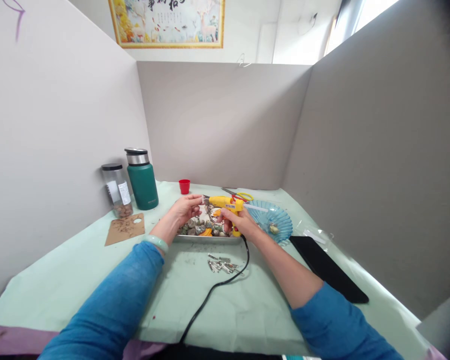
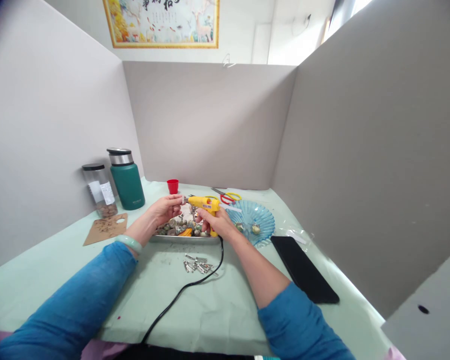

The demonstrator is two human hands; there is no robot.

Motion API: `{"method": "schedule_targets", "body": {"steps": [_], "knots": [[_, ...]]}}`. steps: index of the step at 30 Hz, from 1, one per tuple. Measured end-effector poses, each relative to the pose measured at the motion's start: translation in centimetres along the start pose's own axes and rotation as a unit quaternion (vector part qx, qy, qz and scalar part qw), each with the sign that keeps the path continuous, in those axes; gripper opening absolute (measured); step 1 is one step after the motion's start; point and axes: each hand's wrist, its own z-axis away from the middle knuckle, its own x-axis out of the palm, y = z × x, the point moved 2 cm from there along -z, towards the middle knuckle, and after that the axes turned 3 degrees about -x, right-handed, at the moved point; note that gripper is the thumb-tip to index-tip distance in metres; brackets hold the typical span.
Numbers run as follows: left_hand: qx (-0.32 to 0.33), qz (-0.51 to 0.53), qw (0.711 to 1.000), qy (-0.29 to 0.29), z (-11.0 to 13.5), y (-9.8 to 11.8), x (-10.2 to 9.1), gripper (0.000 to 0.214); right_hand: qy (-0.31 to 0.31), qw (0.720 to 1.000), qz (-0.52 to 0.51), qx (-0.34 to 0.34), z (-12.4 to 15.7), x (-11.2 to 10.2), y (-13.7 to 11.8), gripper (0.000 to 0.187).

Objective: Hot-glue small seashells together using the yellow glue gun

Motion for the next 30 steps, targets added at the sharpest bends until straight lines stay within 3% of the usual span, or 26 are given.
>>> {"method": "schedule_targets", "body": {"steps": [11, 30], "knots": [[-0.031, 0.026, 0.999, -0.036, -0.26, -0.16, -0.25, 0.015, -0.014, 1.000, 0.003, -0.010, -0.18, -0.12, 0.34, 0.047], [0.002, 0.022, 0.999, -0.050, -0.46, -0.22, -0.46, 0.021, -0.023, 1.000, -0.006, -0.018, 0.05, -0.05, -0.03, 0.048]]}}
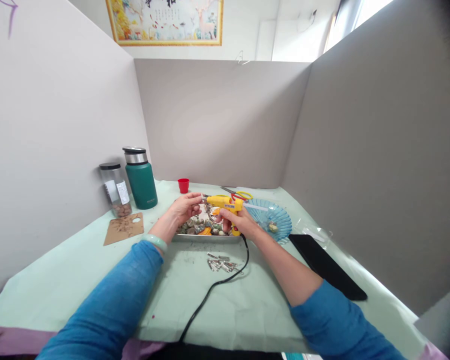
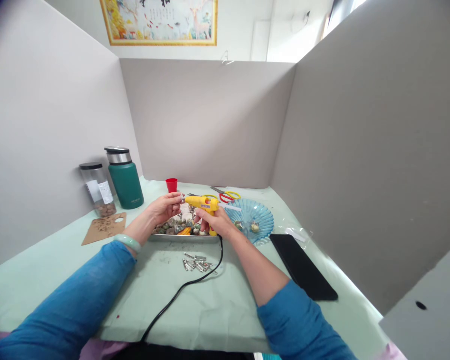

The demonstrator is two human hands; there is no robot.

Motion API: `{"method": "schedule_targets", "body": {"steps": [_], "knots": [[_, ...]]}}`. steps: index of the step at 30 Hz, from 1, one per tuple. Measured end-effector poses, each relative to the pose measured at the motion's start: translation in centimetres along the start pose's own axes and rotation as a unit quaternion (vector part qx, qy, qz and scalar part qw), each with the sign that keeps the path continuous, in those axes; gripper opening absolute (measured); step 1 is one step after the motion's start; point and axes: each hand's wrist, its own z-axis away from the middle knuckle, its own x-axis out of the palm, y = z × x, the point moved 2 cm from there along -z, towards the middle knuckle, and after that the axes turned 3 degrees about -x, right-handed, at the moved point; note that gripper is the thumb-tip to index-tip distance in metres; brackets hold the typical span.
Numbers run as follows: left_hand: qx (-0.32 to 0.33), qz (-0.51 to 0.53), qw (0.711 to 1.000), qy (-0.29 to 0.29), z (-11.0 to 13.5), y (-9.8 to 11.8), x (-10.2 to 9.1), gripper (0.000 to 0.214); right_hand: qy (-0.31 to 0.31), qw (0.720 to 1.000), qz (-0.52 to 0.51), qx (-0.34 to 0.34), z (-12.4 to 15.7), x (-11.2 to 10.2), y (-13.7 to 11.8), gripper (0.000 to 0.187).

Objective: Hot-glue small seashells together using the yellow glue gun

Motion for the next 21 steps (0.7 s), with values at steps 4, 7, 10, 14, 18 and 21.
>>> {"method": "schedule_targets", "body": {"steps": [4, 7, 10, 14, 18, 21], "knots": [[0.000, -0.002, 1.000, -0.017, -0.04, 0.02, -0.05, 0.022, 0.003, 1.000, 0.004, 0.005, 0.09, 0.05, -0.17, 0.048], [0.007, -0.007, 1.000, -0.018, 0.03, 0.07, 0.08, 0.023, 0.006, 1.000, 0.008, 0.006, 0.10, 0.07, -0.24, 0.047], [0.024, -0.019, 0.999, -0.009, 0.22, 0.18, 0.32, 0.025, 0.006, 1.000, 0.007, 0.003, 0.08, 0.09, -0.29, 0.046], [0.044, -0.030, 0.999, 0.000, 0.48, 0.32, 0.59, 0.027, 0.009, 1.000, -0.001, -0.007, 0.03, 0.07, -0.23, 0.047], [0.058, -0.042, 0.997, 0.004, 0.55, 0.38, 0.73, 0.029, 0.022, 1.000, 0.001, -0.006, -0.04, -0.10, 0.13, 0.049], [0.063, -0.050, 0.997, 0.009, 0.55, 0.41, 0.81, 0.031, 0.027, 1.000, 0.003, -0.012, -0.08, -0.22, 0.31, 0.048]]}}
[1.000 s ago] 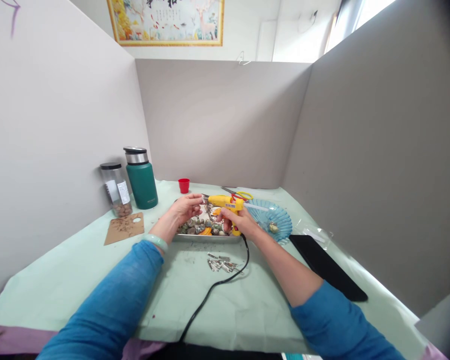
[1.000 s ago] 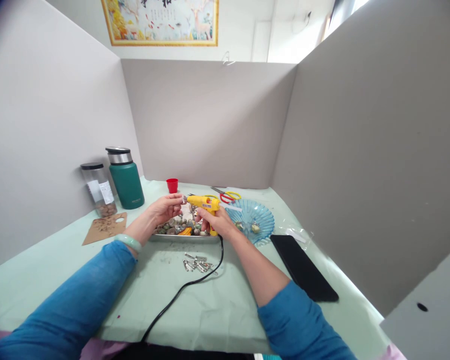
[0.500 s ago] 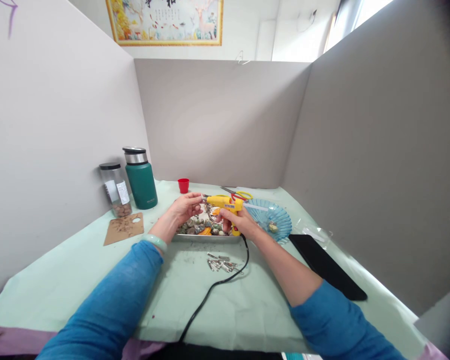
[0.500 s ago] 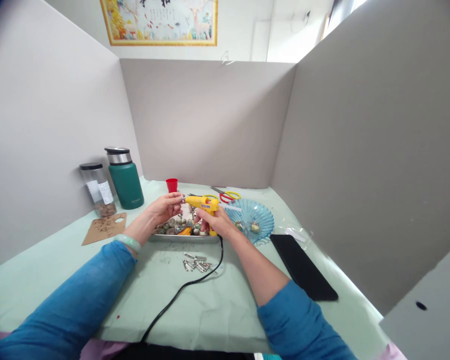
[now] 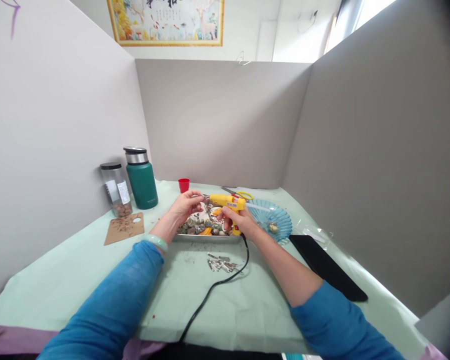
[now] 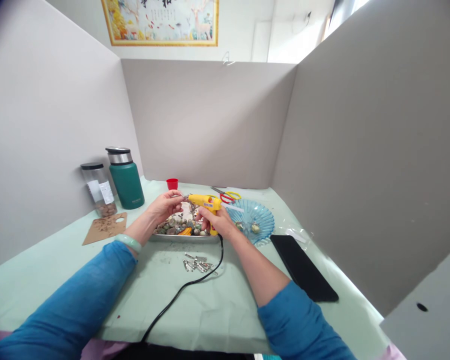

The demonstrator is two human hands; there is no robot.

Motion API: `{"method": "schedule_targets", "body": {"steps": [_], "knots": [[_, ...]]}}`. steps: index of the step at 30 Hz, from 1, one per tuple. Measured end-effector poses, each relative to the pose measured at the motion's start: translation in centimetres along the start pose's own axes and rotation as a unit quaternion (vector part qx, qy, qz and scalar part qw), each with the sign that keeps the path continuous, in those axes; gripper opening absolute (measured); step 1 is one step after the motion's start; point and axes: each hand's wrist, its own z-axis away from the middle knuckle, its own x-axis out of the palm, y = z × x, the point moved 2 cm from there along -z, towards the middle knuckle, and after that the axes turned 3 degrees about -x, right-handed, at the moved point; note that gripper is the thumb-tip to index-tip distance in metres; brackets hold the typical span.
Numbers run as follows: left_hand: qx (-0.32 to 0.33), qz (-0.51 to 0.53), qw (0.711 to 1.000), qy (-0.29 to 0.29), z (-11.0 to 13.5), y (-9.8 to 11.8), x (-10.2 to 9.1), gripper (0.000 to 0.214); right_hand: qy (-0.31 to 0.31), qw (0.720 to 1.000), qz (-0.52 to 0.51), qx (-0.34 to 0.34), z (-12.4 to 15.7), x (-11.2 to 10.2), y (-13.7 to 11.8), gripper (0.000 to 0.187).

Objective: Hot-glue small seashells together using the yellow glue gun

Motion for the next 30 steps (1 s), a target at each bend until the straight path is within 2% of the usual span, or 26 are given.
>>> {"method": "schedule_targets", "body": {"steps": [6, 13, 30], "knots": [[0.022, -0.007, 1.000, 0.015, -0.28, -0.06, -0.19, 0.039, -0.003, 1.000, -0.001, 0.003, 0.03, -0.01, -0.12, 0.049], [0.051, -0.042, 0.998, -0.005, -0.77, -0.53, -0.55, 0.047, -0.010, 1.000, -0.010, 0.011, -0.07, 0.16, 0.17, 0.046], [0.066, -0.061, 0.996, -0.002, -0.73, -0.55, -0.51, 0.042, -0.003, 1.000, -0.005, 0.012, -0.11, 0.19, 0.11, 0.044]]}}
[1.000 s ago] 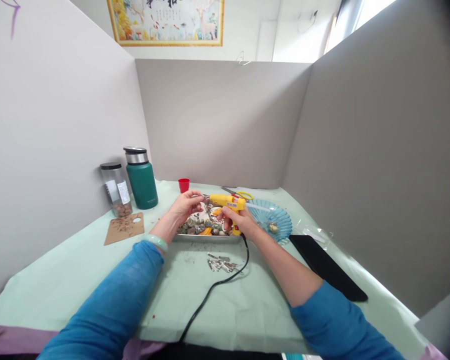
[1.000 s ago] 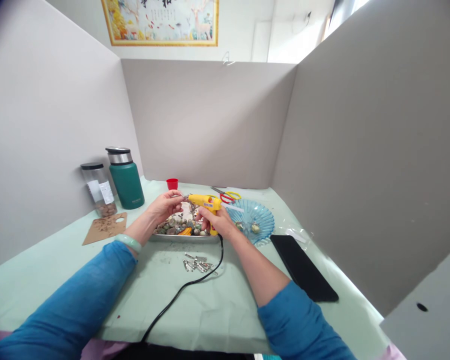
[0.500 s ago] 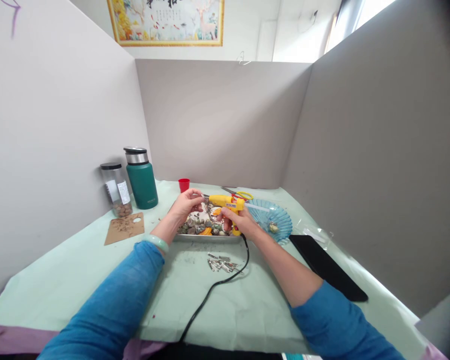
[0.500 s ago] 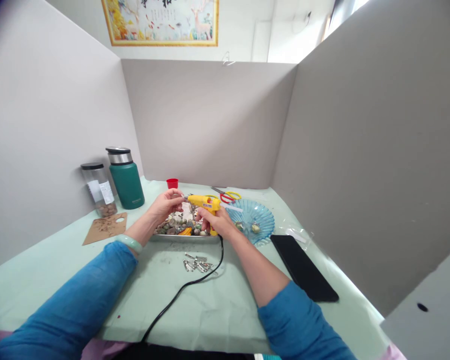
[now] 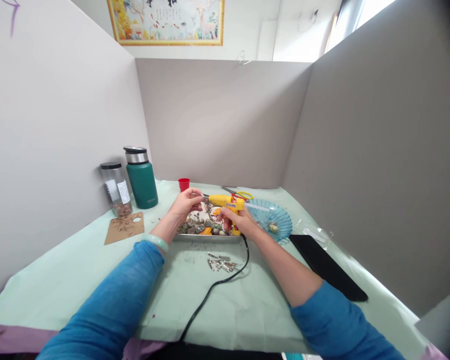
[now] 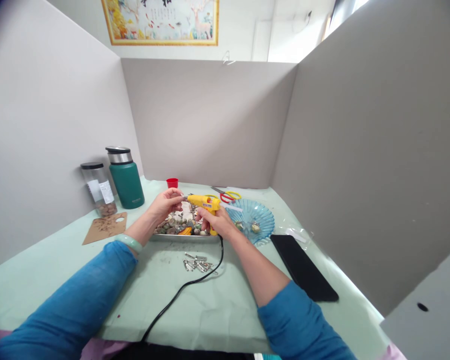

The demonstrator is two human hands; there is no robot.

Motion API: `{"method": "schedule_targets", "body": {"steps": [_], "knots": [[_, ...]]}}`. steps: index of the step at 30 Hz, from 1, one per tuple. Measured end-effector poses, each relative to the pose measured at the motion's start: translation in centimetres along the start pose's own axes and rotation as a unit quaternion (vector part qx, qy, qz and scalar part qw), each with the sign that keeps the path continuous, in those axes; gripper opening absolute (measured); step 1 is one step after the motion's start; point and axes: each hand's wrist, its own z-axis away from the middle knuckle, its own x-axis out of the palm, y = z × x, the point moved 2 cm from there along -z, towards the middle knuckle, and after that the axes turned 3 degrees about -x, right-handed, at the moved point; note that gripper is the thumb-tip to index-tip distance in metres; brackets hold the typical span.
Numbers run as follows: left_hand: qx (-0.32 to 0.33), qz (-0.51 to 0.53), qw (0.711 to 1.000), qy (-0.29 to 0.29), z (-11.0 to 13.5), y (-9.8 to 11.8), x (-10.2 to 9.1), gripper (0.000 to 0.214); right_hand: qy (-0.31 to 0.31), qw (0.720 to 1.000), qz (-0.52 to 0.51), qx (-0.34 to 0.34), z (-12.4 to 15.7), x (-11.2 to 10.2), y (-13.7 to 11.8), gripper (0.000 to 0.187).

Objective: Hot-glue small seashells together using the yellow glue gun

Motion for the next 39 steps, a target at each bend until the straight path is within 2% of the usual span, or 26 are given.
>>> {"method": "schedule_targets", "body": {"steps": [24, 35, 39], "knots": [[-0.004, 0.023, 1.000, 0.013, -0.05, 0.05, -0.12, 0.042, 0.000, 1.000, 0.003, -0.001, 0.19, 0.12, -0.67, 0.046], [-0.002, -0.009, 1.000, -0.001, -0.01, -0.09, -0.01, 0.044, -0.001, 1.000, -0.004, -0.002, 0.03, 0.05, -0.15, 0.045], [-0.014, 0.001, 1.000, 0.016, -0.05, -0.06, -0.08, 0.043, -0.002, 1.000, 0.012, 0.001, 0.13, 0.07, -0.42, 0.044]]}}
